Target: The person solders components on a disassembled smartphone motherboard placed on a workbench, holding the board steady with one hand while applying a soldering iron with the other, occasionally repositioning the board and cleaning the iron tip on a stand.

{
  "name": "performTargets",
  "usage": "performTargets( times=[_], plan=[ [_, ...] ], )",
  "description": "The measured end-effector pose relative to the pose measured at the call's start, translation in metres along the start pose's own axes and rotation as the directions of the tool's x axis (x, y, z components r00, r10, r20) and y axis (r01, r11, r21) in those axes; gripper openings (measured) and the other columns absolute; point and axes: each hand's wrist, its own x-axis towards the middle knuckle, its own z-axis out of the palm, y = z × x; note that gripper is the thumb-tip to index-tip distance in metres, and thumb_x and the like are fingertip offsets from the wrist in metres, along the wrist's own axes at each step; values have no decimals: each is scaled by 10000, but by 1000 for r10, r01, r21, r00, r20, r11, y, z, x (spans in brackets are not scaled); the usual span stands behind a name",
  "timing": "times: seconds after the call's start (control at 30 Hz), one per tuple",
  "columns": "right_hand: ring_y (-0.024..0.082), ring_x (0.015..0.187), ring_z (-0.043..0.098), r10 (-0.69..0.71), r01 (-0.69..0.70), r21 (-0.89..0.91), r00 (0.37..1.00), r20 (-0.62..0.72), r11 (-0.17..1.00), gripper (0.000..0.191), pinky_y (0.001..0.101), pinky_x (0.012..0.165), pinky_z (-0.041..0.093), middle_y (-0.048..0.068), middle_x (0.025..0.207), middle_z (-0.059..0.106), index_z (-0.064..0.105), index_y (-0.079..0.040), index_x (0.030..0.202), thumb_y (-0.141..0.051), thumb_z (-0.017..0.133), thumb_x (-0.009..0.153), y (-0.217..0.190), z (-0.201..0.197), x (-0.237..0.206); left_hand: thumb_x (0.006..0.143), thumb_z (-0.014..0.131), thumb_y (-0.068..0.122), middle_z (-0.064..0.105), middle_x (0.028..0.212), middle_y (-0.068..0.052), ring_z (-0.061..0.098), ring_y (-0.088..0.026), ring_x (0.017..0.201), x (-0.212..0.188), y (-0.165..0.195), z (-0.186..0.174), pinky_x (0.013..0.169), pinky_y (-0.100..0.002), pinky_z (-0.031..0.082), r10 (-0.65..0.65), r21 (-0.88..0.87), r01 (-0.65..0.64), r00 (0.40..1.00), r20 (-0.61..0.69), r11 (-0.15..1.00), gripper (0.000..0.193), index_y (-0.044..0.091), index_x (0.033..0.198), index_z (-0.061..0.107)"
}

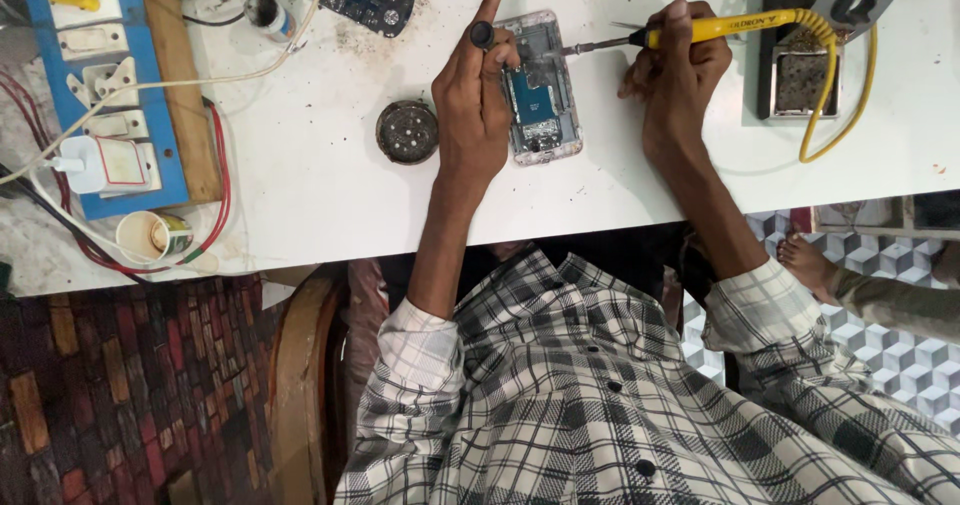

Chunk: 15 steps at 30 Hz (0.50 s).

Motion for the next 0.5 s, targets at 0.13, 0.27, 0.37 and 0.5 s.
performTargets(
  times=[0.13, 0.27, 0.37, 0.5],
  plan=[
    [101, 459, 519, -35, 37, -59, 999, 42, 998, 385, 274, 427, 486, 16, 682, 482, 536, -66, 970, -399, 567, 1160, -2, 1, 0, 1214, 352, 136, 664, 992, -33, 701, -105, 894, -1, -1, -1, 844, -274, 625, 46, 21, -46, 999, -5, 999, 384, 177, 1593, 402],
    [98, 466, 514, -42, 46, -69, 998, 55, 997, 375, 274, 431, 492, 20, 704, 497, 545, -61, 977, -382, 568, 1168, -2, 1, 0, 1199, 385, 128, 658, 961, -24, 691, -96, 864, -1, -3, 0, 832, -268, 629, 30, 6, -29, 1000, -5, 1000, 392, 181, 1587, 410],
    [97, 508, 504, -18, 20, -33, 999, 50, 999, 343, 273, 436, 492, 19, 719, 507, 553, -59, 986, -350, 566, 1167, -1, 2, 1, 1206, 383, 132, 659, 967, -27, 684, -99, 861, 0, -4, -1, 832, -274, 621, 36, -5, -36, 999, -10, 999, 390, 191, 1591, 410],
    [87, 529, 465, -13, 13, 6, 999, 34, 1000, 307, 268, 427, 458, 15, 766, 514, 556, -60, 979, -301, 562, 1168, 2, 1, 1, 1208, 396, 140, 661, 962, -27, 683, -101, 856, -1, -3, -1, 825, -279, 618, 18, 2, -18, 1000, -15, 1000, 382, 185, 1587, 425]
  ],
)
